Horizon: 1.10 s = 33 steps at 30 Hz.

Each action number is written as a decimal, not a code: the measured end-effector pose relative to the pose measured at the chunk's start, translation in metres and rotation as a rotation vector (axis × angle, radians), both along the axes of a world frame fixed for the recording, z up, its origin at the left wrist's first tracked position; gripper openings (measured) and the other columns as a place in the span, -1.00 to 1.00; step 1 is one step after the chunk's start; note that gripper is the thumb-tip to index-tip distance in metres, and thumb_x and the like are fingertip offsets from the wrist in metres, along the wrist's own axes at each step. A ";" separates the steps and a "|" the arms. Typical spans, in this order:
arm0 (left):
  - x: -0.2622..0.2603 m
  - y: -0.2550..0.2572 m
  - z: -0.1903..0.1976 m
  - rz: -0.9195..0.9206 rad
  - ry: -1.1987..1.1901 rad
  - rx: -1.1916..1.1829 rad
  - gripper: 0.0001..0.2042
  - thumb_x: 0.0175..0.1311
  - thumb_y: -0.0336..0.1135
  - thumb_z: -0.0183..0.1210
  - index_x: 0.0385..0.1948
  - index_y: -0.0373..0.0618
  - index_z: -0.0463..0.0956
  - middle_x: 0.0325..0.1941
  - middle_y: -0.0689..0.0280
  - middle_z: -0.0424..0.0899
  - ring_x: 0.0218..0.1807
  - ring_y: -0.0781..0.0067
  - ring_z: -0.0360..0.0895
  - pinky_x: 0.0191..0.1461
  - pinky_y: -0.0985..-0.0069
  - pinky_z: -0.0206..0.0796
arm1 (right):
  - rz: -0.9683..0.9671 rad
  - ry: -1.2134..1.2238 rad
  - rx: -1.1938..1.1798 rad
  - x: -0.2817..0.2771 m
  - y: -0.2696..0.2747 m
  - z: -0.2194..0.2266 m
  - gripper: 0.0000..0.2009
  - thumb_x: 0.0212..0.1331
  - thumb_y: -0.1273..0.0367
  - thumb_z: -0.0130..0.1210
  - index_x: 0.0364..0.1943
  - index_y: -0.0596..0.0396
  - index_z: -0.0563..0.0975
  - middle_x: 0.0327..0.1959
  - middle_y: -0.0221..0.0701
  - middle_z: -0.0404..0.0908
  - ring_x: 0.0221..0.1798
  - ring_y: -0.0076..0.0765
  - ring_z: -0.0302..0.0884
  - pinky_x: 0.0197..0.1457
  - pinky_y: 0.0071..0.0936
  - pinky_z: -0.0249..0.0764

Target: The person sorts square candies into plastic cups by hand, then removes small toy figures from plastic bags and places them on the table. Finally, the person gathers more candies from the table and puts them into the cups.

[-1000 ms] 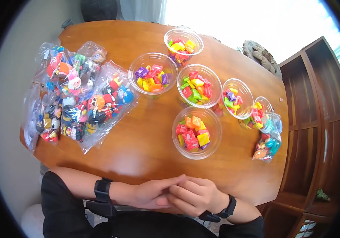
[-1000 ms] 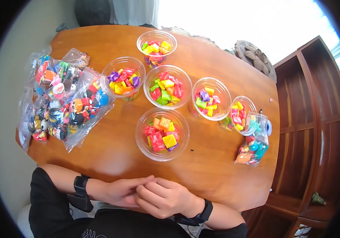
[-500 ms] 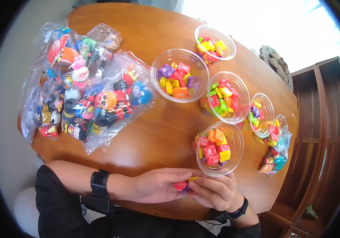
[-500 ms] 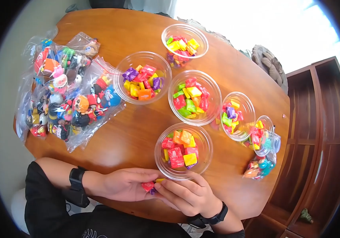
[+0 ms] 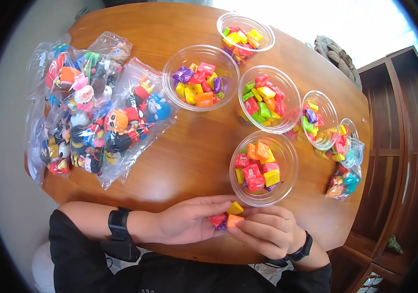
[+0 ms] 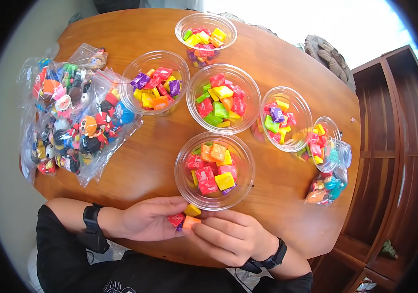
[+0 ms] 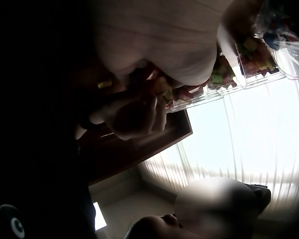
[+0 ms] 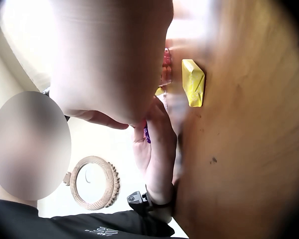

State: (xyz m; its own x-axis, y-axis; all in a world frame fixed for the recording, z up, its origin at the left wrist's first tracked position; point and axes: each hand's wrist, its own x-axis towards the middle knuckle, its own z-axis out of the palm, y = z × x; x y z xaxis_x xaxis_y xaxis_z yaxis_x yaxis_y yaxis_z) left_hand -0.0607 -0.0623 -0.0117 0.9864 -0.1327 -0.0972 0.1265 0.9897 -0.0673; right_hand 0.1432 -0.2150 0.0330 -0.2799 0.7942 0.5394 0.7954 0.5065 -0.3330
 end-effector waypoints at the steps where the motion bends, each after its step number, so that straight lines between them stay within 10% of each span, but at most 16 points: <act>1: 0.001 0.003 0.005 -0.068 0.118 0.071 -0.50 0.84 -0.20 -0.12 0.60 -0.33 0.25 0.63 0.11 0.43 0.65 0.28 0.39 0.80 0.22 0.15 | 0.004 0.023 0.032 0.000 -0.001 0.001 -0.68 0.17 0.46 0.44 0.04 0.02 0.81 0.10 -0.47 0.76 0.03 -0.40 0.73 0.19 -0.35 0.70; 6: 0.007 0.008 0.012 -0.104 0.046 0.185 -0.48 0.85 -0.18 -0.18 0.61 -0.37 0.23 0.71 0.02 0.33 0.76 0.13 0.22 0.87 0.16 -0.02 | -0.050 0.120 0.210 0.009 -0.031 -0.003 -0.61 0.15 0.42 0.50 0.09 -0.18 0.79 0.07 -0.58 0.68 0.01 -0.41 0.65 0.11 -0.37 0.62; 8: 0.007 0.005 0.010 -0.146 0.007 0.277 -0.47 0.85 -0.17 -0.18 0.63 -0.37 0.20 0.72 0.03 0.32 0.76 0.13 0.23 0.86 0.16 0.02 | -0.384 0.085 0.305 0.009 -0.023 -0.008 -0.63 0.17 0.44 0.49 0.07 -0.23 0.79 0.04 -0.60 0.67 0.09 -0.36 0.59 0.16 -0.22 0.59; 12: 0.007 0.004 0.010 -0.129 0.004 0.208 -0.47 0.86 -0.19 -0.21 0.64 -0.39 0.19 0.73 0.07 0.29 0.77 0.18 0.21 0.89 0.23 -0.04 | -0.525 -0.045 0.017 0.009 -0.001 0.004 -0.66 0.17 0.46 0.46 0.05 -0.16 0.81 0.19 -0.56 0.74 0.16 -0.30 0.56 0.32 -0.12 0.48; 18: 0.006 0.006 0.011 -0.102 0.033 0.188 -0.45 0.85 -0.17 -0.20 0.66 -0.38 0.14 0.77 0.05 0.23 0.79 0.14 0.17 0.88 0.23 -0.01 | -0.457 -0.028 0.181 0.006 -0.015 -0.003 -0.72 0.22 0.34 0.49 0.03 -0.12 0.82 0.20 -0.55 0.75 0.10 -0.34 0.58 0.33 -0.18 0.46; 21: 0.008 0.006 0.016 -0.082 0.085 0.194 -0.44 0.85 -0.17 -0.16 0.67 -0.33 0.14 0.68 0.08 0.36 0.68 0.22 0.35 0.80 0.25 0.13 | -0.012 -0.017 0.009 0.006 -0.013 0.009 -0.69 0.25 0.27 0.48 0.06 -0.04 0.79 0.05 -0.55 0.74 0.03 -0.48 0.67 0.15 -0.42 0.57; 27: -0.002 -0.002 0.000 -0.007 0.154 0.098 -0.46 0.83 -0.18 -0.10 0.68 -0.24 0.18 0.38 0.26 0.57 0.34 0.47 0.53 0.61 0.25 0.30 | -0.013 -0.074 -0.163 -0.006 0.009 -0.005 -0.66 0.19 0.37 0.41 0.07 0.05 0.80 -0.02 -0.48 0.71 0.01 -0.44 0.70 0.23 -0.32 0.67; 33: 0.000 -0.002 0.003 -0.011 0.143 0.151 -0.46 0.82 -0.19 -0.06 0.67 -0.25 0.18 0.41 0.26 0.56 0.41 0.45 0.52 0.65 0.23 0.28 | -0.039 -0.066 -0.136 -0.007 0.011 -0.005 -0.60 0.10 0.39 0.38 0.09 0.06 0.81 -0.04 -0.46 0.68 0.01 -0.41 0.69 0.25 -0.30 0.67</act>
State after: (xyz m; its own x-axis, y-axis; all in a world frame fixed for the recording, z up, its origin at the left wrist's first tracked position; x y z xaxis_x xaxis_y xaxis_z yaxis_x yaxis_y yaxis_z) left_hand -0.0611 -0.0646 -0.0087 0.9598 -0.1164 -0.2554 0.1369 0.9885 0.0638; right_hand 0.1360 -0.2044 0.0282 -0.2783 0.8698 0.4074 0.8361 0.4282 -0.3430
